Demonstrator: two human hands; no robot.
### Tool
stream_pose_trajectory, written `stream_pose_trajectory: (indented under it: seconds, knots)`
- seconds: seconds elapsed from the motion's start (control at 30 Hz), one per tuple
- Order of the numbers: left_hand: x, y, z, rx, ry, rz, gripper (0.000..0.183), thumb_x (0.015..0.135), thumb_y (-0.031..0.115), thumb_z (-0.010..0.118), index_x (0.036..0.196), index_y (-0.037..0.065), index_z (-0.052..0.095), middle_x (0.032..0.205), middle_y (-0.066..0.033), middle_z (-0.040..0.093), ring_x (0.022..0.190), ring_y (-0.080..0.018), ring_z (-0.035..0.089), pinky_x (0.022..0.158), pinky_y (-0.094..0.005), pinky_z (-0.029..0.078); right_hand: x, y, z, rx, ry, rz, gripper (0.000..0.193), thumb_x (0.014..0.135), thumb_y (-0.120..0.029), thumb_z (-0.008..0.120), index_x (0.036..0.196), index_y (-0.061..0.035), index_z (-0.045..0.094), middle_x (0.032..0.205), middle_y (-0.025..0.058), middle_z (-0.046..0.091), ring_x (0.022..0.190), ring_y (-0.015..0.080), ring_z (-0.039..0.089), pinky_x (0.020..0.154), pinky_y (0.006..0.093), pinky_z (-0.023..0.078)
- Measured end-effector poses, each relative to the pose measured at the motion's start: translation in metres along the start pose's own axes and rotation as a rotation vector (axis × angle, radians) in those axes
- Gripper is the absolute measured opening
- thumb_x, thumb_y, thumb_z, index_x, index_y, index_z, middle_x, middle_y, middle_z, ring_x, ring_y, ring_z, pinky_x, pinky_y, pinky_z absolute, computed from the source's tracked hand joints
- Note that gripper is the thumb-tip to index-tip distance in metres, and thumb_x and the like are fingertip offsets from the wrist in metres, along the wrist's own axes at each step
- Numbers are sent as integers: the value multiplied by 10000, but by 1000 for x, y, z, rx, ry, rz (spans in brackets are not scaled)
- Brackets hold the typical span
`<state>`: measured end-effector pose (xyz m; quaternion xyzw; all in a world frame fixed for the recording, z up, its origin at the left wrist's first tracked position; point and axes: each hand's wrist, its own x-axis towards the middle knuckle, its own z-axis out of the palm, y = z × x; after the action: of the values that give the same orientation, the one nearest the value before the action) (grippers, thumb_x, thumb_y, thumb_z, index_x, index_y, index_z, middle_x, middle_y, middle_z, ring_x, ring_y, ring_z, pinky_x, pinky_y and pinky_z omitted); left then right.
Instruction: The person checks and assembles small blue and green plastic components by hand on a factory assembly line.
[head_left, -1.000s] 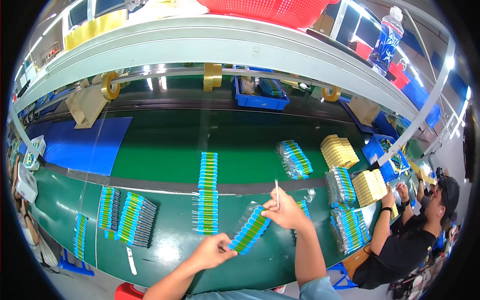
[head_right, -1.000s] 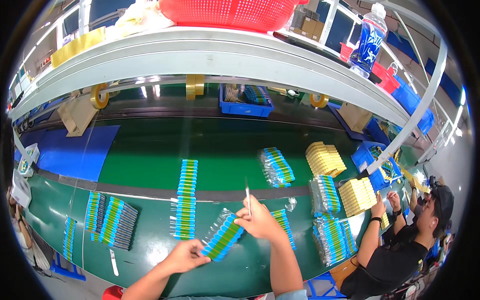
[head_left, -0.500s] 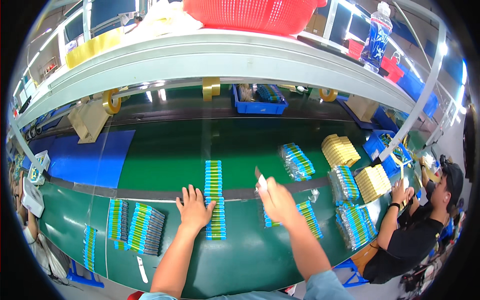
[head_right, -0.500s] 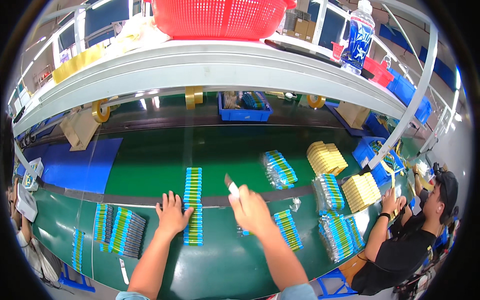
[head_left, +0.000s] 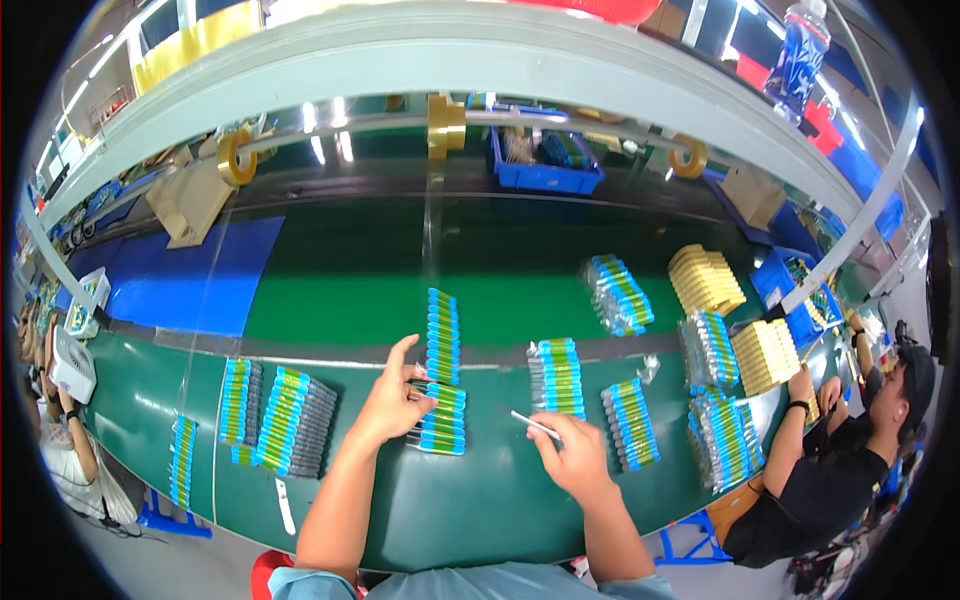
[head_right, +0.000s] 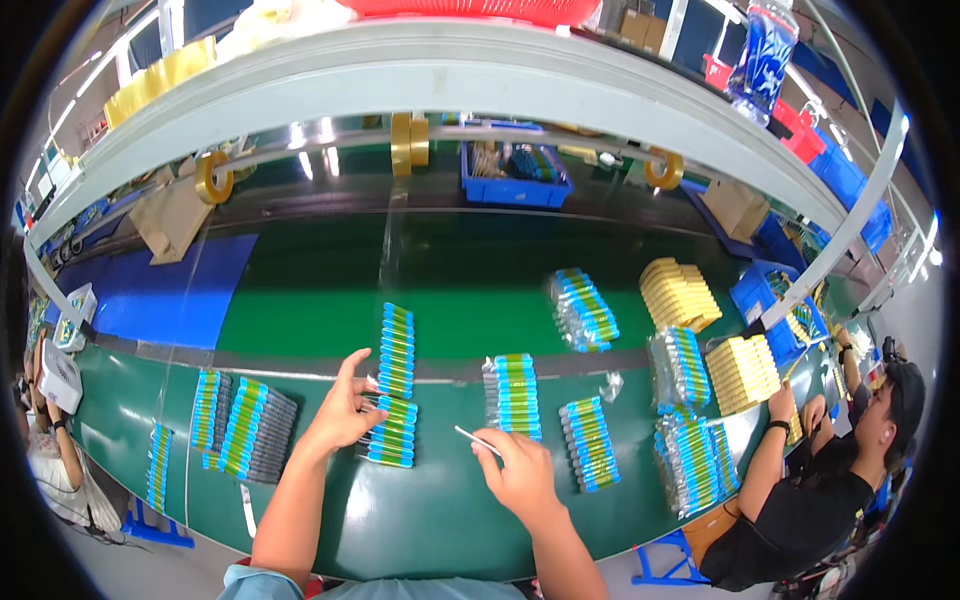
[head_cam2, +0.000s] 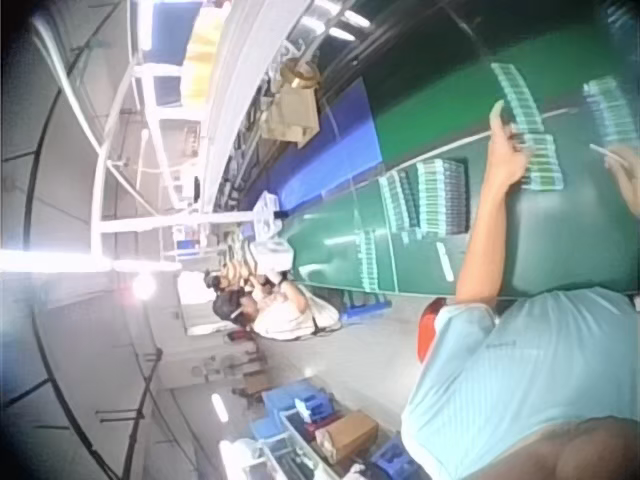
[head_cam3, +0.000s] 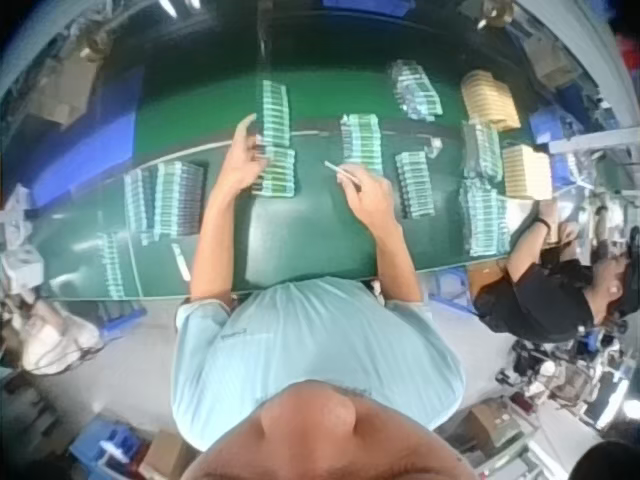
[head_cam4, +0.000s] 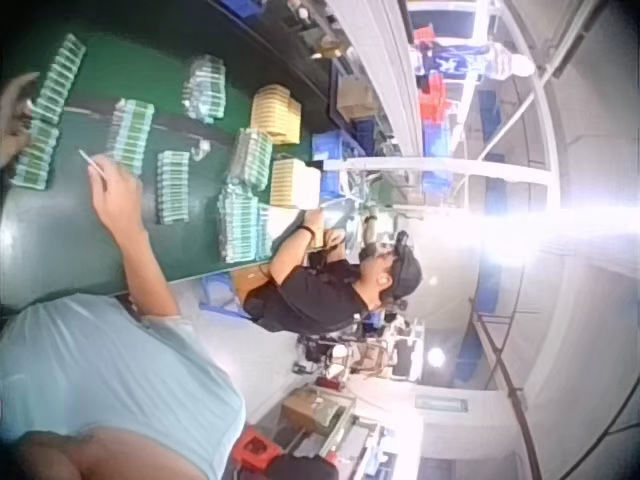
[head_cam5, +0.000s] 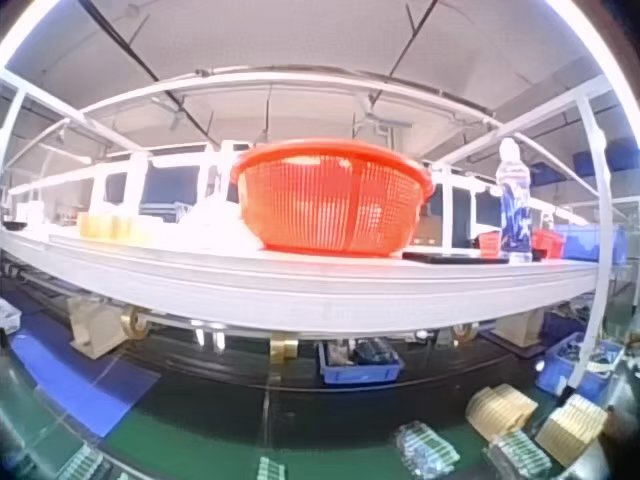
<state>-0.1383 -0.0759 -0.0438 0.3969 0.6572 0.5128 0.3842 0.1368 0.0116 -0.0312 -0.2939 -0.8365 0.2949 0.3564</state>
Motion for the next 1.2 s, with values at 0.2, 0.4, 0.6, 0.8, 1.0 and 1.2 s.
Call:
stream_pose_trajectory:
  seconds: [0.2,0.4,0.6,0.8,1.0,1.2]
  knots:
    - [-68,14,13,228,39,-3,847,782,-135,688,1521,116,359,1180,-197,593,780,-188,686,665,-319,570,-12,6,11,-130,-140,-52,78,893,-158,696,943,-99,697,781,82,686,722,299,669,651,408,519]
    - [-106,-12,6,-70,-141,-236,397,862,-48,720,1245,-19,620,1029,-132,700,731,-141,702,646,-281,590,-22,-15,24,-176,-358,-99,81,916,-158,654,970,-108,689,864,55,656,814,281,653,734,410,521]
    - [-120,-7,3,-71,-71,-66,393,816,-42,772,1195,20,688,954,-93,724,639,-65,676,584,-226,528,-17,-32,37,-94,-320,-226,111,869,-144,723,973,-107,709,845,23,627,784,238,639,702,382,514]
    - [-116,4,0,-70,-43,16,440,778,-55,797,1198,32,697,923,-86,725,616,-62,668,574,-224,524,-8,-46,29,1,-274,-232,120,830,-119,760,949,-114,749,831,-13,626,728,203,609,655,363,493]
    - [-114,6,5,-52,-114,8,494,765,-59,808,1233,48,694,936,-78,727,625,-55,668,567,-231,519,-5,-53,28,73,-322,-308,134,836,-68,754,970,-60,763,844,28,669,708,192,619,630,336,493]
    - [-107,13,-6,58,-145,-47,745,771,-58,805,1451,107,550,966,-82,732,633,-71,675,555,-240,521,-20,-33,1,1226,-133,9,116,869,94,655,953,125,730,920,253,709,741,240,706,617,345,562]
